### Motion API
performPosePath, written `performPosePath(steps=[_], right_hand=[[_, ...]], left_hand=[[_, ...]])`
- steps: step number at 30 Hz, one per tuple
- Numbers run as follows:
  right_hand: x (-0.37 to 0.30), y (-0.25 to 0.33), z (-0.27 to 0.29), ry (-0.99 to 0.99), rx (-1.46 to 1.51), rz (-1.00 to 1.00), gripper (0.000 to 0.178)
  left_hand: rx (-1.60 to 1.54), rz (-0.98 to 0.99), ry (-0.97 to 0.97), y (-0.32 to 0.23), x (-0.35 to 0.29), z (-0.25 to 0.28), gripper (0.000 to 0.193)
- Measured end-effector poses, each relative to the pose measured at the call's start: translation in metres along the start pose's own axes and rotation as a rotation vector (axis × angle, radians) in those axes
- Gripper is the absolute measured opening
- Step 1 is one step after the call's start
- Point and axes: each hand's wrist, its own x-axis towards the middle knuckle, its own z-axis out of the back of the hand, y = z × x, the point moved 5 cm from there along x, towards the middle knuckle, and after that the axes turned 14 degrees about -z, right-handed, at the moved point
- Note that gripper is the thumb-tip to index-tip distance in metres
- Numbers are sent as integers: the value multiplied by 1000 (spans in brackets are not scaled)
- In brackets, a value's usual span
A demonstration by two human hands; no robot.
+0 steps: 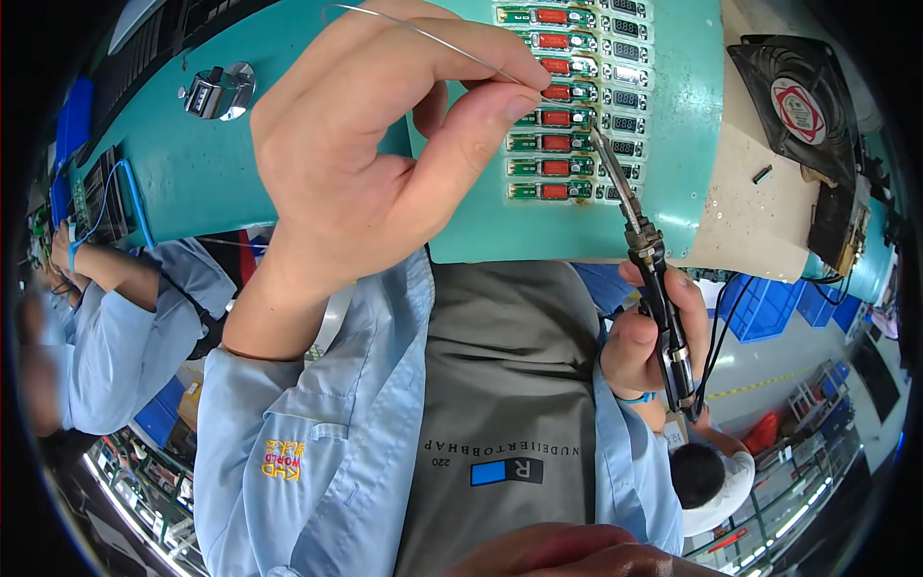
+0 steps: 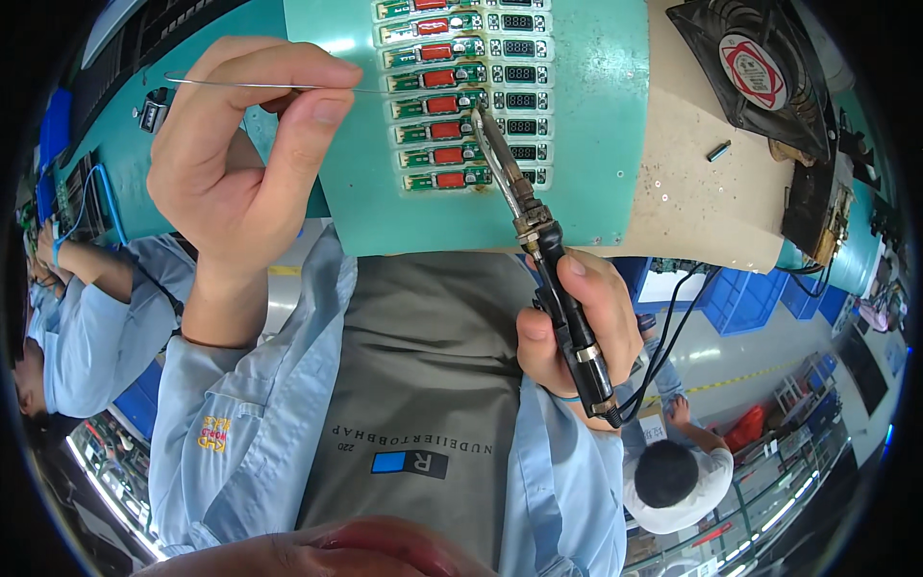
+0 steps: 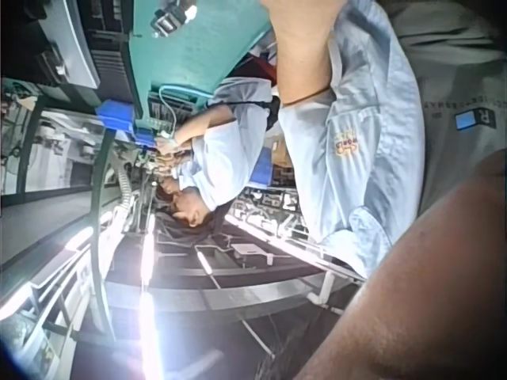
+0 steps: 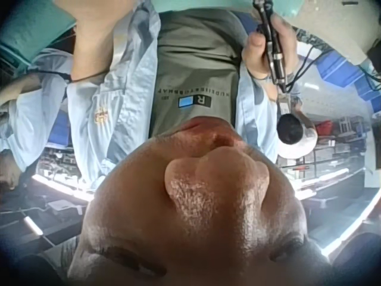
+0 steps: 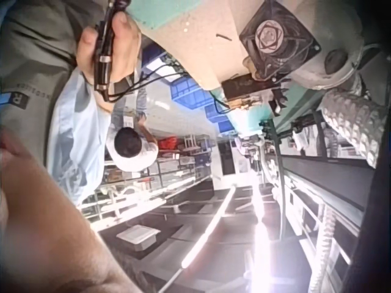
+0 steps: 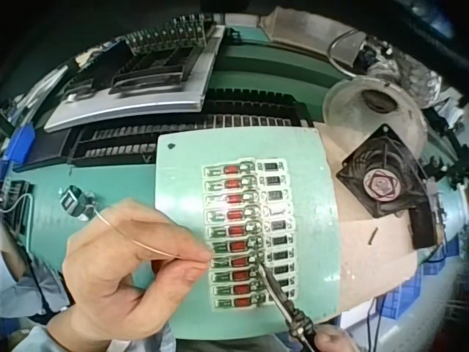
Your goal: Soldering electronic components onto a printed circuit board at a manual assembly station.
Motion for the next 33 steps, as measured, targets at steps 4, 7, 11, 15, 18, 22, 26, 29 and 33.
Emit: performPosePath(steps=[4, 7, 11, 15, 18, 22, 26, 29, 33], right_hand=[[-1, -2, -3, -20, 24, -2, 43], [-1, -3, -3, -23, 29, -12, 44], [-2, -3, -3, -11, 13, -37, 46], [-1, -2, -4, 11, -73, -62, 57], [-2, -5, -3, 22, -64, -62, 58], [-3, -9, -2, 36, -47, -58, 59], [-4, -10, -4, 45, -18, -49, 60], [-5, -12, -3, 22, -14, -53, 59], [-4, -11, -5, -4, -1, -58, 58]], left_hand=[[7, -11, 10, 1, -1, 2, 11], [6, -13, 16, 2, -1, 1, 12], [-6, -8, 19, 3, -1, 0, 12], [-15, -6, 18, 5, -1, -2, 13], [-13, -3, 29, 5, -1, -2, 13], [-16, 0, 37, 6, -1, -3, 14], [-30, 0, 36, 7, -1, -3, 14], [-36, -5, 43, 8, -2, -5, 14], [-29, -18, 50, 8, -1, -4, 14]])
